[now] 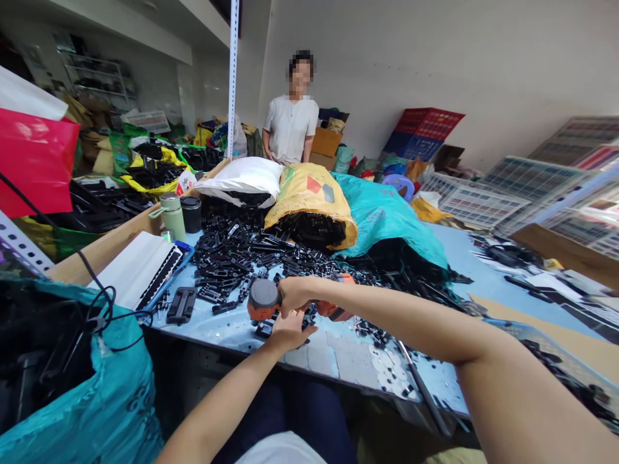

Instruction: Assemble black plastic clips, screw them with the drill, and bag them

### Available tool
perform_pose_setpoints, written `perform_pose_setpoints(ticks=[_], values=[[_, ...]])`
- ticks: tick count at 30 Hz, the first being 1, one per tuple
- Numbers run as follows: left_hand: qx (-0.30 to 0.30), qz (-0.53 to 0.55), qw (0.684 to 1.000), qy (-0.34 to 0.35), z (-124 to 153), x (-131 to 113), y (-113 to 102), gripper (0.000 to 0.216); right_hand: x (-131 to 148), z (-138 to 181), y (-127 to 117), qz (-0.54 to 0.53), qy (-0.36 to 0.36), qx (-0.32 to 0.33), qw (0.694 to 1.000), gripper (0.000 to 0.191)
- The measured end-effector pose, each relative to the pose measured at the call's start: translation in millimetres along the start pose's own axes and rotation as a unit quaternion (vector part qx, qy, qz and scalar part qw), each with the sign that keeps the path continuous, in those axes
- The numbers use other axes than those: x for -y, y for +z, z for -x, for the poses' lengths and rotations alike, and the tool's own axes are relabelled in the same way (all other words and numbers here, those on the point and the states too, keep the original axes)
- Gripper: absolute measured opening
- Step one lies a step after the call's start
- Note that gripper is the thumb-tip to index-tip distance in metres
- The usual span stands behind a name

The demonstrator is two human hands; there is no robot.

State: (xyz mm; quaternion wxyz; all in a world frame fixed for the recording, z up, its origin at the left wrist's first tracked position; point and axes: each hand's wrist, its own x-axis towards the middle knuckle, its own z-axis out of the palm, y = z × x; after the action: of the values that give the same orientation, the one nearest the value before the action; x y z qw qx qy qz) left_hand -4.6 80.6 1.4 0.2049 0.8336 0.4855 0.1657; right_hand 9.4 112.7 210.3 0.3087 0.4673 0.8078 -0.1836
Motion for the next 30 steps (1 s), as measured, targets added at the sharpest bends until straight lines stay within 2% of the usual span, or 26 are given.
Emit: perform_pose_setpoints(ticks=[7, 14, 18, 22, 30], values=[[0.019, 0.017, 1.000, -0.001, 1.7, 2.9, -0.3, 0.076, 4.8, -19.3, 7.0, 0.009, -0.004, 0.014, 1.000, 0.039], [-0.003, -0.011, 1.000, 0.026, -0.7, 4.3, 2.1, 0.076, 4.1, 1.9, -7.4, -0.007, -0.013, 0.008, 1.000, 0.041], [-0.013, -0.031, 0.999, 0.040, -0.1, 3.1, 0.5, 0.076, 2.3, 13.3, -12.5, -0.041, 0.006, 0.011, 0.999, 0.029], [0.003, -0.022, 0.999, 0.031, -0.8, 6.5, 3.2, 0.076, -0.9, 13.2, -11.9, -0.060, 0.007, 0.037, 0.997, 0.020], [-0.004, -0.001, 1.000, 0.022, 3.3, 8.5, 5.4, 0.076, -0.9, 0.7, -2.5, 0.001, 0.030, 0.039, 0.999, 0.024]])
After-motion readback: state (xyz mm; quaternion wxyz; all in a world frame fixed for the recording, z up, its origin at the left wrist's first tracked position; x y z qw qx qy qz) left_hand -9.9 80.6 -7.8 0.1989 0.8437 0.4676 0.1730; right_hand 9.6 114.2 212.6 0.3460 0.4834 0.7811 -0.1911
